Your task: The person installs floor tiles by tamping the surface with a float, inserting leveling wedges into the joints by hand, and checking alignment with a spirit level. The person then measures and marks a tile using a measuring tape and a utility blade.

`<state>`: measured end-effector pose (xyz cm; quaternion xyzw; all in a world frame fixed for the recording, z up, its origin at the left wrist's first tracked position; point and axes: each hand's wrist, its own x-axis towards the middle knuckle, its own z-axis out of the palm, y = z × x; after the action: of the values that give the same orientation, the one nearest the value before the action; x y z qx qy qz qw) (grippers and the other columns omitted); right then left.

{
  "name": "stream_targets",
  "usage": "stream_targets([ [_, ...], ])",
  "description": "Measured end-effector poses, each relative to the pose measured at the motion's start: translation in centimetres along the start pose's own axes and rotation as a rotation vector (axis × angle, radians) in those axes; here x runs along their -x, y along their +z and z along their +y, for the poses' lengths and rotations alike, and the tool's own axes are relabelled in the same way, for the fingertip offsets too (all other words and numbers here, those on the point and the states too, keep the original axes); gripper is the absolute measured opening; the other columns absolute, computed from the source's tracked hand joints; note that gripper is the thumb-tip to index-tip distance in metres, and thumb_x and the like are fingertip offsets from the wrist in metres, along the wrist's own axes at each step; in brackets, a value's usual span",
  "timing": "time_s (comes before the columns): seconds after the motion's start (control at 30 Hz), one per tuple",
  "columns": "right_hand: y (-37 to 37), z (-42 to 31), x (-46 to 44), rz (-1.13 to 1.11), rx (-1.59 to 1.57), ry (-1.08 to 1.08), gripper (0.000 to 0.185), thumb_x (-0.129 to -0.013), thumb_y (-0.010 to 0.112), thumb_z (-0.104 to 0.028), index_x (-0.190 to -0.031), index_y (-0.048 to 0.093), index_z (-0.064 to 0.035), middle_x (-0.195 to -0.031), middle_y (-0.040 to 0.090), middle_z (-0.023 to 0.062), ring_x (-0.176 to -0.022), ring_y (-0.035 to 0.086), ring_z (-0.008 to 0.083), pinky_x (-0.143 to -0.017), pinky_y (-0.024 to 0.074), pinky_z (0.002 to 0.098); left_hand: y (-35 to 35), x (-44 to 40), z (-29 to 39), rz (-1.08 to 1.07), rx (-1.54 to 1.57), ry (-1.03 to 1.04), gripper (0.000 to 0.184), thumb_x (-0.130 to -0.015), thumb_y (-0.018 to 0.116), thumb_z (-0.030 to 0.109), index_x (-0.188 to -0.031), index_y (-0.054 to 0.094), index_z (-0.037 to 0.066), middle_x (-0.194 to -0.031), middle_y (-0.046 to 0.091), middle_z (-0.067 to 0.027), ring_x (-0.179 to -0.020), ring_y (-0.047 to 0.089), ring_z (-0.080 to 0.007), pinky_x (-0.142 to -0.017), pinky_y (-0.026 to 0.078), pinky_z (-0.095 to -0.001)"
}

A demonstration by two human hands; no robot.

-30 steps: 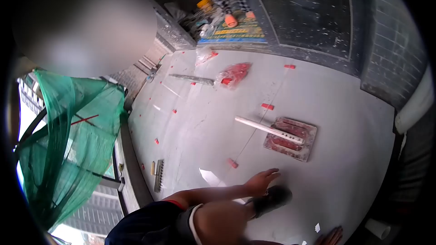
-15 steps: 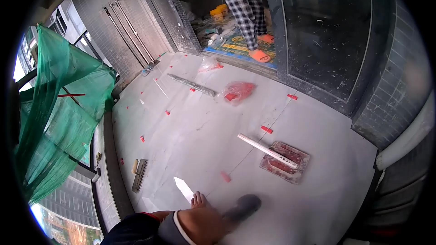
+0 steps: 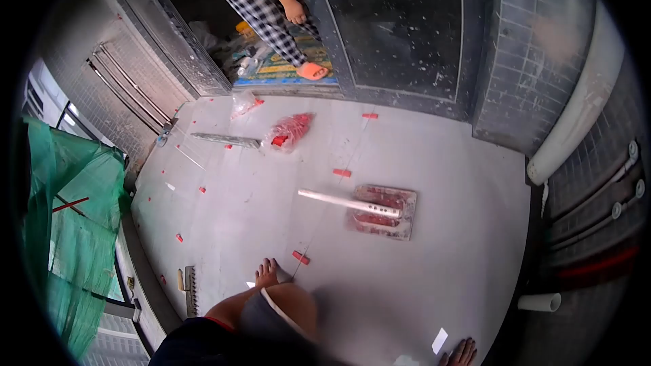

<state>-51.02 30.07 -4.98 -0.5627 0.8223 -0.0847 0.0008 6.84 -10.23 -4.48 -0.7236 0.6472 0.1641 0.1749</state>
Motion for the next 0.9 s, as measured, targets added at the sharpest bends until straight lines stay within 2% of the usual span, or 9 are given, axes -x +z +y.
stream_targets([
  [0.07,2.4,0.0,2.0,0.002,-0.115,0.074,0.076,-0.101,0.040,-0.047,-0.155,0.036,0.0068,-0.160,0.038,0.0293,-0.149,0.035,0.0477,-0.123,0.0237,0.0616,0.2,-0.3,-1.6,-0.027,-0.061,0.061,0.136,-0.072,0.075,0.079,-0.165,0.009,0.005,-0.169,0.013,-0.0273,-0.151,0.026,-0.0484,-0.122,0.025,-0.0592],
  [0.17,2.2,-2.1,3.5,-0.016,-0.081,0.114,0.074,-0.105,0.039,-0.049,-0.156,0.035,0.0051,-0.159,0.039,0.0284,-0.149,0.034,0.0507,-0.122,0.0217,0.0632,0.0,-1.3,-1.7,-0.032,-0.167,0.100,0.146,-0.064,0.082,0.078,-0.165,0.007,0.002,-0.168,0.015,-0.0293,-0.148,0.031,-0.0489,-0.120,0.029,-0.0589],
  [0.2,2.5,-2.7,4.0,-0.033,-0.071,0.126,0.074,-0.105,0.039,-0.049,-0.156,0.035,0.0051,-0.159,0.039,0.0284,-0.149,0.034,0.0507,-0.122,0.0217,0.0632,1.0,-1.7,-1.7,-0.004,-0.192,0.086,0.151,-0.060,0.086,0.076,-0.164,0.007,0.000,-0.167,0.014,-0.0309,-0.148,0.032,-0.0492,-0.120,0.029,-0.0578],
  [0.3,2.4,-4.7,5.7,-0.073,-0.057,0.123,0.076,-0.105,0.041,-0.049,-0.157,0.033,0.0045,-0.161,0.036,0.0284,-0.150,0.031,0.0507,-0.123,0.0200,0.0628,-1.1,-0.1,-0.1,-0.024,-0.186,0.105,0.152,-0.059,0.087,0.075,-0.163,0.008,-0.002,-0.167,0.015,-0.0317,-0.148,0.031,-0.0506,-0.121,0.029,-0.0558],
  [0.43,1.6,-7.3,4.6,-0.178,-0.088,0.210,0.077,-0.104,0.043,-0.049,-0.159,0.030,0.0030,-0.164,0.030,0.0278,-0.154,0.025,0.0482,-0.124,0.0155,0.0619,-2.7,0.4,0.9,-0.049,-0.069,0.119,0.147,-0.059,0.094,0.061,-0.162,0.012,-0.004,-0.166,0.015,-0.0339,-0.147,0.030,-0.0551,-0.121,0.030,-0.0548],
  [0.63,2.8,-8.3,3.3,-0.103,0.117,0.207,0.082,-0.106,0.031,-0.057,-0.160,0.027,0.0041,-0.163,0.030,0.0290,-0.153,0.027,0.0464,-0.124,0.0172,0.0613,-2.7,0.1,1.3,-0.047,-0.038,0.104,0.144,-0.058,0.097,0.052,-0.161,0.014,-0.005,-0.165,0.015,-0.0350,-0.146,0.027,-0.0596,-0.121,0.030,-0.0566],
  [0.77,3.2,-8.1,3.3,-0.158,0.138,0.218,0.088,-0.105,0.031,-0.062,-0.161,0.024,0.0043,-0.164,0.027,0.0297,-0.153,0.025,0.0483,-0.124,0.0175,0.0625,-3.2,-0.3,2.1,-0.099,-0.058,0.049,0.144,-0.058,0.097,0.052,-0.161,0.014,-0.004,-0.167,0.012,-0.0330,-0.148,0.026,-0.0582,-0.123,0.027,-0.0553],
  [0.83,2.4,-8.1,2.9,-0.246,0.116,0.241,0.088,-0.104,0.039,-0.061,-0.161,0.023,0.0045,-0.164,0.027,0.0303,-0.153,0.025,0.0488,-0.124,0.0171,0.0630,-3.7,-0.4,2.6,-0.120,-0.077,0.021,0.146,-0.057,0.097,0.052,-0.161,0.011,-0.004,-0.167,0.013,-0.0326,-0.148,0.027,-0.0563,-0.124,0.026,-0.0539],
  [0.9,-0.5,-9.2,1.2,-0.455,0.037,0.336,0.092,-0.102,0.050,-0.058,-0.162,0.020,0.0046,-0.166,0.023,0.0301,-0.154,0.020,0.0506,-0.123,0.0172,0.0648,-4.7,-0.5,3.9,-0.174,-0.191,0.000,0.143,-0.061,0.095,0.053,-0.163,0.010,-0.002,-0.167,0.014,-0.0323,-0.148,0.034,-0.0479,-0.125,0.026,-0.0503],
])
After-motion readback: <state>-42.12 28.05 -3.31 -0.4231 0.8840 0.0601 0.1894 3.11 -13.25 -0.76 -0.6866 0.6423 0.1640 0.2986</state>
